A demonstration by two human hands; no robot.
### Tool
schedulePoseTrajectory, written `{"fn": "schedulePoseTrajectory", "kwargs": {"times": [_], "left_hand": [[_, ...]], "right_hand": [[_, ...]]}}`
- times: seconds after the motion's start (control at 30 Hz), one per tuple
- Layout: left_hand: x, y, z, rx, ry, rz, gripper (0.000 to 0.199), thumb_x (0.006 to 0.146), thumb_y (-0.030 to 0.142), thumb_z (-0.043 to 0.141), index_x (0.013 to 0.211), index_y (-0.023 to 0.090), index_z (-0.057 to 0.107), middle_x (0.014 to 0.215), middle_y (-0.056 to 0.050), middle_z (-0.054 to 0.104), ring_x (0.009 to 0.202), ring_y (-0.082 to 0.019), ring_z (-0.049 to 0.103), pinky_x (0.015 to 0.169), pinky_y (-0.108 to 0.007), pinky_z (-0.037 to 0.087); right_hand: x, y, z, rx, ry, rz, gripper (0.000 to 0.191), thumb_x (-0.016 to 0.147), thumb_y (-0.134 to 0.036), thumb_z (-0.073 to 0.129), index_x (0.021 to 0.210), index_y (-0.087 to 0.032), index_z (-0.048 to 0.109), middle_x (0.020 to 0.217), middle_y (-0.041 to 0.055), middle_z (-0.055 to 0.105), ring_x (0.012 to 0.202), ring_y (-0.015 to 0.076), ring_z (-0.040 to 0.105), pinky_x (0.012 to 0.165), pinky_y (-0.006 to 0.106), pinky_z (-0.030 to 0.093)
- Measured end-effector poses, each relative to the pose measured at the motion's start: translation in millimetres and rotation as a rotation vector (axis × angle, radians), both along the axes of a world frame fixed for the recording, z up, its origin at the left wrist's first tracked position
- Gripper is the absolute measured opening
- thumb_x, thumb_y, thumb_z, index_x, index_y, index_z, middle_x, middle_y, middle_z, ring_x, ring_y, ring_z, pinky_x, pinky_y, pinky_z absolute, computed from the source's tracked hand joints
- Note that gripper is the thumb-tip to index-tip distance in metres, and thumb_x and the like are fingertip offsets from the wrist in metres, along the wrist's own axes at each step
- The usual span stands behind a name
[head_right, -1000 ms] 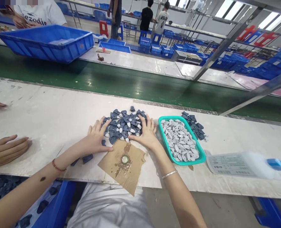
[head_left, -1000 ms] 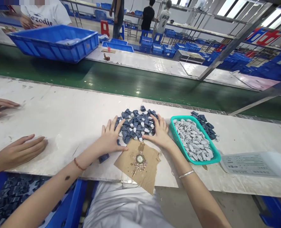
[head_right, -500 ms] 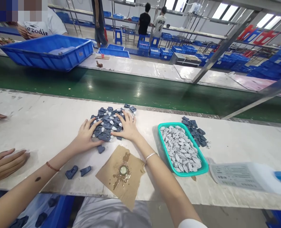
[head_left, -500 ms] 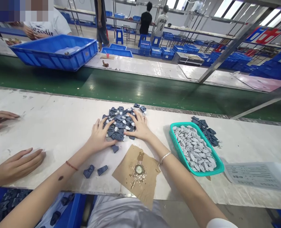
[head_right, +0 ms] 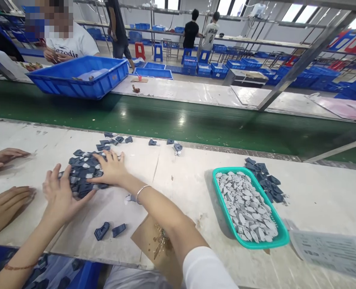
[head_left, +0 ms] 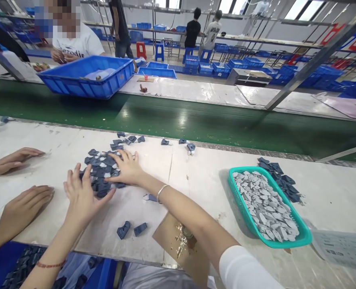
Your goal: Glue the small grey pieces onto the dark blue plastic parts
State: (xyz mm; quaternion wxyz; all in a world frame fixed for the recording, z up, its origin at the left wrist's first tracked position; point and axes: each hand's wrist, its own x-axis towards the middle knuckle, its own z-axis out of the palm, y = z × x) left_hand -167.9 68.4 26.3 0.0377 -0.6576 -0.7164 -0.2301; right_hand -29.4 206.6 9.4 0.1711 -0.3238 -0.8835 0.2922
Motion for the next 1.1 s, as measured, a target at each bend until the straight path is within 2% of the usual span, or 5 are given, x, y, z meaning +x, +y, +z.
{"fn": "schedulePoseTrajectory", "kwargs": {"times": [0.17, 0.37, 0.47, 0.7, 1.1], "left_hand": [[21.3, 4.0, 8.3, 0.164, 0.213, -0.343, 0.087, 0.088, 0.045, 0.065, 0.158, 0.024, 0.018, 0.167, -0.023, 0.015, 0.152, -0.053, 0.016, 0.118, -0.075, 0.013], [92.2, 42.8, 1.0, -0.061, 0.295, -0.977, 0.055, 0.093, 0.051, 0.061, 0.142, 0.029, 0.052, 0.158, -0.011, 0.044, 0.149, -0.036, 0.035, 0.124, -0.057, 0.02], [112.8, 55.6, -9.5, -0.073, 0.306, -1.091, 0.022, 0.094, 0.036, 0.063, 0.114, 0.027, 0.067, 0.138, -0.004, 0.064, 0.135, -0.024, 0.054, 0.123, -0.046, 0.031], [61.0, 46.0, -13.7, -0.037, 0.304, -0.738, 0.021, 0.094, 0.006, 0.049, 0.099, 0.016, 0.067, 0.13, -0.016, 0.069, 0.136, -0.032, 0.055, 0.119, -0.061, 0.034], [-7.1, 18.3, 5.9, -0.067, 0.23, -0.413, 0.026, 0.1, 0.029, 0.044, 0.107, 0.017, 0.067, 0.138, -0.018, 0.065, 0.14, -0.039, 0.05, 0.114, -0.066, 0.034]], "right_hand": [[23.6, 25.5, 14.3, 0.025, 0.132, 0.114, 0.081, 0.089, -0.064, 0.064, 0.155, -0.024, 0.039, 0.164, 0.0134, 0.033, 0.155, 0.0333, 0.018, 0.124, 0.056, 0.014], [178.5, 83.5, 12.6, 0.183, 0.235, -0.646, 0.04, 0.1, -0.035, 0.057, 0.137, -0.018, 0.058, 0.154, 0.0173, 0.045, 0.149, 0.0351, 0.027, 0.12, 0.066, 0.006], [213.5, 89.3, -3.6, 0.142, 0.229, -0.689, 0.034, 0.099, -0.035, 0.061, 0.13, -0.019, 0.061, 0.142, 0.0125, 0.055, 0.132, 0.0308, 0.051, 0.112, 0.059, 0.039], [137.3, 78.9, -25.1, 0.04, 0.284, -0.464, 0.031, 0.099, -0.036, 0.062, 0.124, -0.018, 0.064, 0.131, 0.0102, 0.063, 0.117, 0.0257, 0.062, 0.101, 0.05, 0.052], [19.8, 41.1, -8.5, -0.248, 0.35, -0.313, 0.054, 0.091, -0.037, 0.065, 0.141, -0.019, 0.058, 0.156, 0.0131, 0.047, 0.151, 0.0319, 0.032, 0.124, 0.051, 0.024]]}}
